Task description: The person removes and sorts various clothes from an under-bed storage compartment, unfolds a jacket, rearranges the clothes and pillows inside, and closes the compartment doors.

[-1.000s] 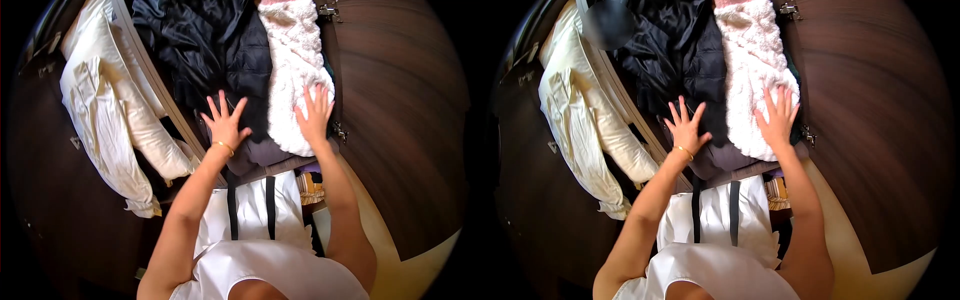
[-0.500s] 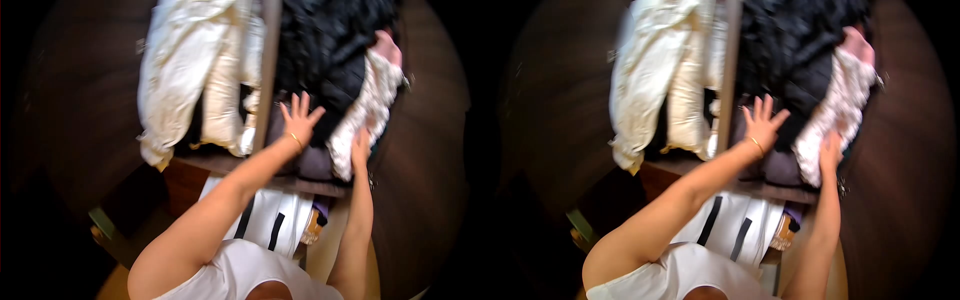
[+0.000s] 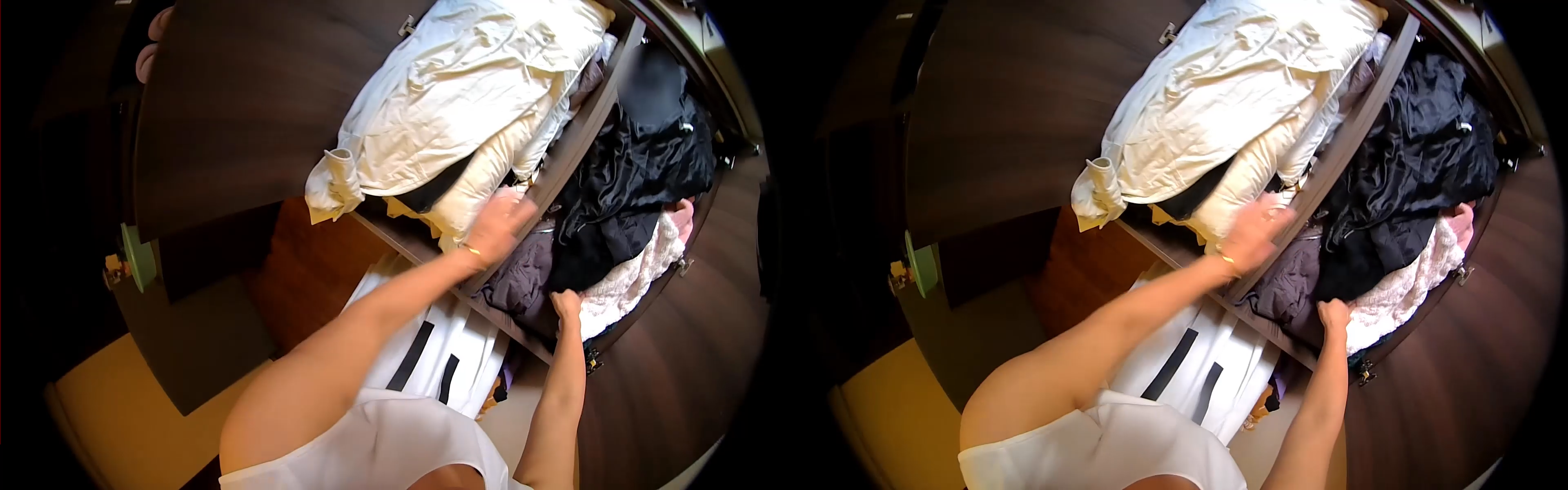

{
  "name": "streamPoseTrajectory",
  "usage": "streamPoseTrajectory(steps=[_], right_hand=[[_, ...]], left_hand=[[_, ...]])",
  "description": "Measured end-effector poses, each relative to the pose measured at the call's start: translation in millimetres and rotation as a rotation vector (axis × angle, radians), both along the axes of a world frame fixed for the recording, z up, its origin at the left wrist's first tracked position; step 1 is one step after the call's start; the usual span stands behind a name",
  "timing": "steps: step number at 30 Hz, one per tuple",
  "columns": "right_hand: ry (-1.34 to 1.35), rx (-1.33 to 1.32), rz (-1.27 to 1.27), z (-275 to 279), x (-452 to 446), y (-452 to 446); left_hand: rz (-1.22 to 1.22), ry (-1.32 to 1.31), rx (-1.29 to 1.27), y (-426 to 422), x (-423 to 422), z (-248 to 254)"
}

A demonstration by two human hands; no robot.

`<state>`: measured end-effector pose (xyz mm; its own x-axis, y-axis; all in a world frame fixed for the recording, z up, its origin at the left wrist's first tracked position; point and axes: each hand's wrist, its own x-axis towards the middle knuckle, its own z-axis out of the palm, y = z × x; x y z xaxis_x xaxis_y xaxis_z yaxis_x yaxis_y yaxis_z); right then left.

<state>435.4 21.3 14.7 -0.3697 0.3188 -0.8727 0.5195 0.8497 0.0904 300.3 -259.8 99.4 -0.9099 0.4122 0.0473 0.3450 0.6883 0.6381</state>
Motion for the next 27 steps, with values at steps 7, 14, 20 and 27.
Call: streamPoseTrajectory(steps=[7, 14, 20, 27], right_hand=[[0.644, 0.090, -0.006, 82, 19, -61], [0.965, -0.574, -0.314, 135, -23, -204], [-0.022, -1.368, -1.308, 145, -76, -268], [0.025, -1.527, -1.539, 189, -109, -253]], left_hand=[[0.498, -0.108, -0.992, -271, -33, 2], [0.580, -0.494, -0.591, -290, -48, 18], [0.494, -0.244, -0.320, -254, -28, 149], [-0.022, -0.385, 0.218, -141, 68, 206]])
